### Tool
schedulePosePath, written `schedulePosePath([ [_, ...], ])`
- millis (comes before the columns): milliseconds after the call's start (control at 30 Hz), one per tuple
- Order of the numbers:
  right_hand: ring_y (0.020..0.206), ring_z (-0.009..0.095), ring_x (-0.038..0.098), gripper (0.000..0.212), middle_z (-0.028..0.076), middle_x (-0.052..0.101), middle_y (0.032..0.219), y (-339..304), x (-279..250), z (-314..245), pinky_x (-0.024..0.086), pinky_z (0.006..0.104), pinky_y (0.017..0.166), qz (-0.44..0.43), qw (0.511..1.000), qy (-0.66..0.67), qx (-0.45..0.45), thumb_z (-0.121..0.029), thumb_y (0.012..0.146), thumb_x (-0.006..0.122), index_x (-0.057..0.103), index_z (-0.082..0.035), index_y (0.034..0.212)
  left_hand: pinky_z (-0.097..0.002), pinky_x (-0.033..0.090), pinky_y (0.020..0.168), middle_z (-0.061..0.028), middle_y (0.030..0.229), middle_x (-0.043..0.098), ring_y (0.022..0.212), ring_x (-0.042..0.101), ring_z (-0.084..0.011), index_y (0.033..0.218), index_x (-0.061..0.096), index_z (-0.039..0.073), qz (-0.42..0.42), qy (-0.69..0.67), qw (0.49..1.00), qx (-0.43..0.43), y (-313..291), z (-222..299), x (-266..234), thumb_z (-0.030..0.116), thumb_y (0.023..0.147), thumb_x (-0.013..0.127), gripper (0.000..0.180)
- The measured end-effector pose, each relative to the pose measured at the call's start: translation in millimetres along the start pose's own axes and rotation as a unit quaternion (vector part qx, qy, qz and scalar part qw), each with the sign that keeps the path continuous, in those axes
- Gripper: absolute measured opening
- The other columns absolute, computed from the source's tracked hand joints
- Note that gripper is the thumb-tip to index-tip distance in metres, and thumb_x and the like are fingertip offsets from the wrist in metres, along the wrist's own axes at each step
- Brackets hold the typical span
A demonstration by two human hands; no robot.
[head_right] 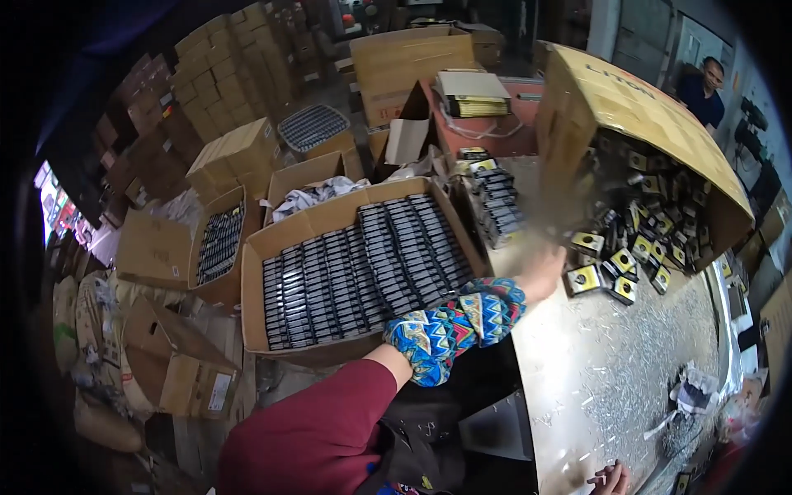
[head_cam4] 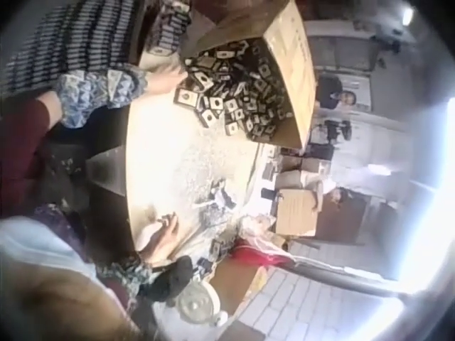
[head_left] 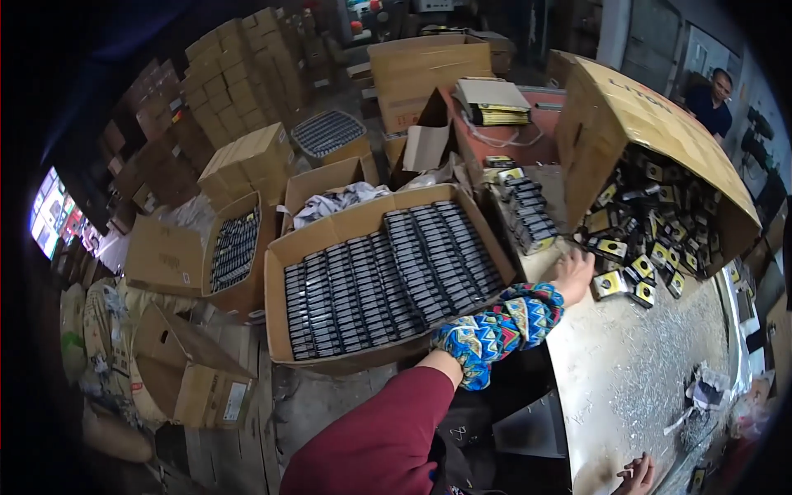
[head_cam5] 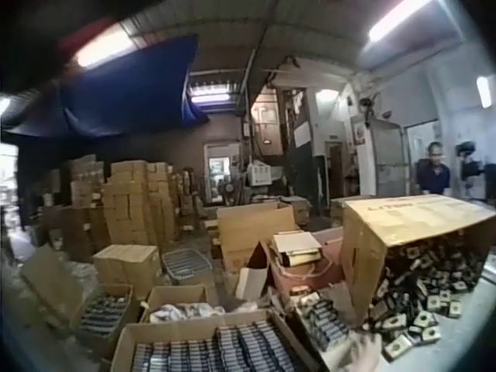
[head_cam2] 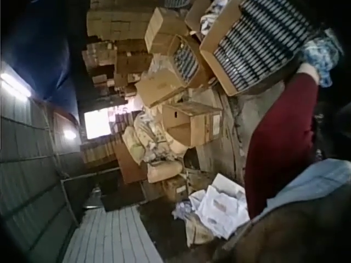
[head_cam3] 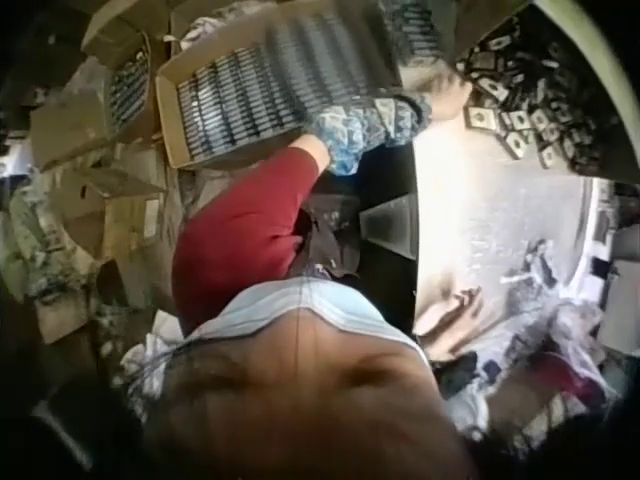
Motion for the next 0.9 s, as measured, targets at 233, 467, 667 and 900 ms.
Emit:
schedulePosePath([
  [233,0.084,0.017,0.059,0.044,0.010,0.062,0.092,-22,56,1,0.045,0.0357,0.083,0.047,0.996,0.078,0.004,-0.038,0.093,0.061,0.061,0.002,0.111,-0.0449,0.050,0.078,-0.0214,0.091,0.064,0.086,0.063,-0.0389,0.106,0.054,-0.001,0.002,-0.240,0.966,0.099,-49,0,-53,0.016,0.084,0.058,0.028],
  [467,0.063,0.004,0.049,0.028,-0.001,0.059,0.079,-57,205,-66,0.041,0.0199,0.054,-0.090,0.986,-0.006,-0.138,-0.009,0.095,0.058,0.062,0.001,0.121,-0.0352,0.058,0.074,-0.0191,0.117,0.062,0.092,0.068,-0.0252,0.138,0.039,0.005,-0.393,-0.782,0.461,-0.147,-186,-20,-19,0.019,0.101,0.046,0.041],
  [667,0.059,0.002,0.050,0.026,0.000,0.061,0.074,-83,230,-40,0.041,0.0185,0.052,-0.082,0.983,0.163,-0.011,-0.014,0.098,0.057,0.061,0.002,0.117,-0.0342,0.053,0.083,-0.0161,0.131,0.046,0.108,0.056,-0.0253,0.143,0.026,0.008,-0.351,-0.546,0.761,0.021,-239,-39,-13,0.014,0.092,0.062,0.063],
  [900,0.053,0.005,0.048,0.021,-0.002,0.055,0.067,-117,261,31,0.039,0.0210,0.047,-0.070,0.971,0.218,0.071,-0.020,0.097,0.057,0.061,-0.001,0.103,-0.0403,0.033,0.108,-0.0225,0.141,0.037,0.130,0.039,-0.0342,0.149,0.017,0.003,-0.322,-0.232,0.909,0.130,-316,-62,-16,0.018,0.086,0.070,0.083],
])
Point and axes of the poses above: each hand's wrist, its own y-axis towards the middle knuckle, its own x-axis out of the palm, z = x × y, the point moved 5 cm from there along y, towards the middle knuckle
